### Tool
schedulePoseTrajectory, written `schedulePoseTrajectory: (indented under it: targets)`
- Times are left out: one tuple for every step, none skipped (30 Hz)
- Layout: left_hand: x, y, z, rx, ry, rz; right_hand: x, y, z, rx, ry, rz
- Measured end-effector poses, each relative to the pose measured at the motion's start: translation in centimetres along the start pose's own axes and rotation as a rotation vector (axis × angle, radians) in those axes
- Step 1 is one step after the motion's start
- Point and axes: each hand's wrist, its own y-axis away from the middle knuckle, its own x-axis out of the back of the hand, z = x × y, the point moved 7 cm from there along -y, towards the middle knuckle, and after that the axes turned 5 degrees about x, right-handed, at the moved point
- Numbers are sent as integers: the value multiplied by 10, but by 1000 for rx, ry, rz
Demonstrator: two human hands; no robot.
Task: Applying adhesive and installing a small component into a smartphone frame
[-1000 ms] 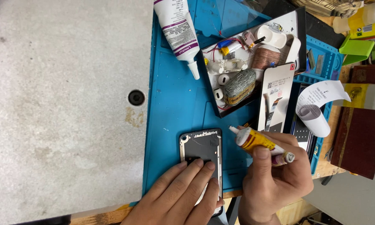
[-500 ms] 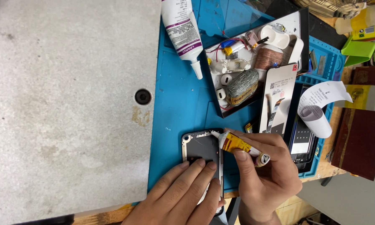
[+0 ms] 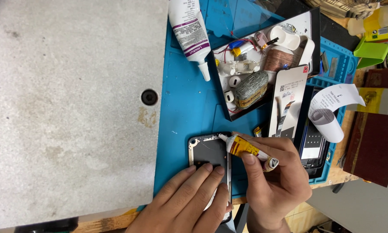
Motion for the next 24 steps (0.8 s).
schedulePoseTrajectory:
  targets:
    - [0,0,0,-3,-9,2,0,1,2,-11,-16,6]
    - [0,0,0,-6,-19,4,1,2,4,-20,-33,13]
    - [0,0,0,-6,-20,5,1,2,4,-19,-33,14]
    - [0,0,0,-15,-28,5,1,2,4,-22,-40,13]
    - [1,0,0,-25,-36,6,1,2,5,-25,-48,12]
    - [0,0,0,-25,-37,7,1,1,4,-24,-48,12]
    - [1,-1,0,-30,-45,27,1,0,2,-13,-46,0]
    - [1,-1,1,-35,-52,47,0,-1,0,-3,-43,-12]
    - [2,-1,1,-35,-52,47,-1,-1,-1,-3,-44,-11]
    - [2,-1,1,-28,-50,43,-1,-2,-2,13,-39,-12]
    - [2,-1,1,-22,-49,38,-2,-3,-4,29,-34,-12]
    - [1,0,1,-22,-49,39,-1,-1,-2,30,-34,-11]
    - [0,1,1,-18,-39,28,0,0,1,14,-28,0]
    - [-2,2,1,-15,-29,17,1,2,3,-1,-22,13]
    - [-2,1,1,-16,-30,18,1,1,3,0,-22,14]
    - [-1,1,1,-20,-35,25,0,0,1,12,-29,6]
    - [-1,1,1,-25,-39,32,0,-1,-1,25,-37,-2]
    - [0,1,1,-24,-39,32,0,-2,-1,25,-37,-2]
    - [0,0,1,-27,-35,31,0,-3,-2,27,-23,-11]
    - [1,0,1,-32,-30,28,0,-3,-3,27,-9,-19]
    - [1,0,1,-32,-30,26,0,-1,-1,26,-9,-18]
    - [2,0,1,-35,-43,31,1,1,3,0,-29,3]
    - [2,-1,1,-39,-57,35,3,3,7,-25,-50,24]
    - [2,0,1,-39,-57,35,3,4,7,-25,-50,25]
